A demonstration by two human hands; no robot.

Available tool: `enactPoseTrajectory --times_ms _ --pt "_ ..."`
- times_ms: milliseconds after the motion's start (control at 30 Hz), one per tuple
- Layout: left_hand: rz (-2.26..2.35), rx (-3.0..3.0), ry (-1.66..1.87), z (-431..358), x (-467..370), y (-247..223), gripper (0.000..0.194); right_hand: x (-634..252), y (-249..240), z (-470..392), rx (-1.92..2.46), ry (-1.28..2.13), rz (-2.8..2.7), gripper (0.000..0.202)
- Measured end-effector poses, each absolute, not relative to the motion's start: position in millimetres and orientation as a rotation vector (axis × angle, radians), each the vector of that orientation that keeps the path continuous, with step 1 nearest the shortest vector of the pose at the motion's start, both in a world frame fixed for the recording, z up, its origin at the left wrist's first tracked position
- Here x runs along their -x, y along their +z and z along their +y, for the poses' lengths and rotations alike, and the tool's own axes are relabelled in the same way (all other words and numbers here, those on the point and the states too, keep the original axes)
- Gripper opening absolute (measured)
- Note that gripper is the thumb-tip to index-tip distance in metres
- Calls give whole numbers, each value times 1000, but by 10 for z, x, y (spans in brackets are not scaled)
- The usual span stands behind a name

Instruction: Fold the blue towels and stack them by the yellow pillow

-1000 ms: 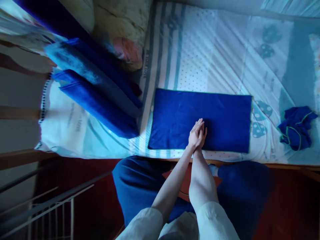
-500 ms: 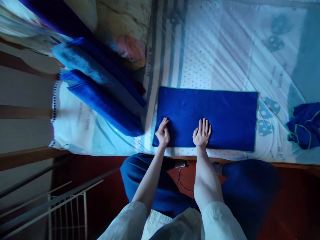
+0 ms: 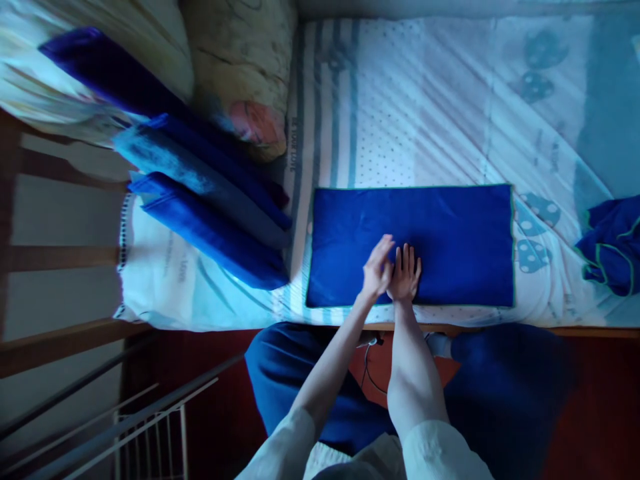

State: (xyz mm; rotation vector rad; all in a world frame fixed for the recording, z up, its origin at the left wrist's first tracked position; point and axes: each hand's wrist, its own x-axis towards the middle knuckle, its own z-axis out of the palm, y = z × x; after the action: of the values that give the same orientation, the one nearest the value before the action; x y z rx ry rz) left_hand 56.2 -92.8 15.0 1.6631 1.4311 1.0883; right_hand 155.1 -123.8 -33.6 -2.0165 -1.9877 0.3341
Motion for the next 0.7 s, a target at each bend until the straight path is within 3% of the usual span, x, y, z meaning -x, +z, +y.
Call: enactPoseTrajectory --times_ms 133,233,400,700 --pt "1200 -1734 974 -452 -1160 45 54 -1619 -504 -1279 2048 410 -1964 49" --pt "1280 -1666 989 -255 -1088 -179 53 -1598 -459 -1286 1990 391 -2010 50" --pt "1511 -1614 1079 -189 -294 -390 49 -1509 -221 -1238 1972 265 -1999 57" --pt "2077 -1474 961 -48 1049 -257 51 -1507 -174 -1231 1959 295 -1977 59"
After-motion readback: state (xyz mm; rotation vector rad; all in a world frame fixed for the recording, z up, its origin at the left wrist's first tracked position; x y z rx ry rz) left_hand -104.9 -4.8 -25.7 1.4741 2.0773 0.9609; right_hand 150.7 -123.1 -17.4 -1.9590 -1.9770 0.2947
